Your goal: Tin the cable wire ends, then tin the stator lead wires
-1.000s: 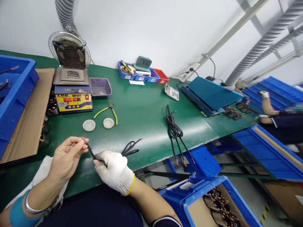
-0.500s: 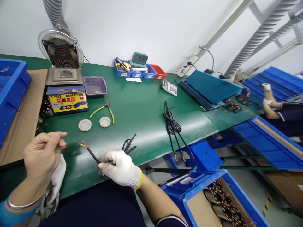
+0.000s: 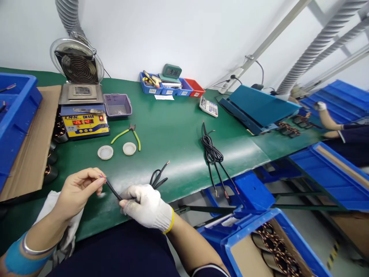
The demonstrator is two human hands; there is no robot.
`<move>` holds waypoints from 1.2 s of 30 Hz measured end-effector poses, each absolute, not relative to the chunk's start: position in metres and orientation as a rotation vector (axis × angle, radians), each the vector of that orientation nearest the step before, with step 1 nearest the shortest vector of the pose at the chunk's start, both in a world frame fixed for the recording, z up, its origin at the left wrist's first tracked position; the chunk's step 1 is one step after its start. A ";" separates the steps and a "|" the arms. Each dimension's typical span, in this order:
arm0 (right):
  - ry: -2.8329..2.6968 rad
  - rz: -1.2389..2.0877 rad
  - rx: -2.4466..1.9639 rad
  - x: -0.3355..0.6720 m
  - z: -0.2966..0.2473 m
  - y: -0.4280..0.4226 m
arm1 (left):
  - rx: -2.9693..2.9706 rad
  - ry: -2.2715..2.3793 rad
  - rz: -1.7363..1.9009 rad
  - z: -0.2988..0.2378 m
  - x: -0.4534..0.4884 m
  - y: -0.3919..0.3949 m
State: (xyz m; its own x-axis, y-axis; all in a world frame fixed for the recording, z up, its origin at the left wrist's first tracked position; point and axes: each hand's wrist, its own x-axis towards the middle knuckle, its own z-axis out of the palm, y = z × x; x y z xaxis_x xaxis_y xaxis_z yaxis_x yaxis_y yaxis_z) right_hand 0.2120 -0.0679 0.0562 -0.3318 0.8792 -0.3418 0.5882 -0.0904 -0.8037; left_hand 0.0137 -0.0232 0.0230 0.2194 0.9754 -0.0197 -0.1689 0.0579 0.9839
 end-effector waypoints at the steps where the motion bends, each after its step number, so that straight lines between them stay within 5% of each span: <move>1: -1.892 1.370 -1.602 0.212 0.057 -0.067 | 1.140 0.960 1.120 0.023 0.015 -0.024; 19: -1.974 0.962 -1.843 0.196 0.083 -0.029 | 0.587 1.035 1.646 0.024 0.007 -0.021; 27: -2.419 0.750 -2.060 0.187 0.103 0.054 | 1.284 0.765 0.702 0.020 0.023 -0.049; 36: -2.815 0.669 -2.028 0.166 0.094 0.087 | 1.409 0.852 0.665 0.015 0.023 -0.050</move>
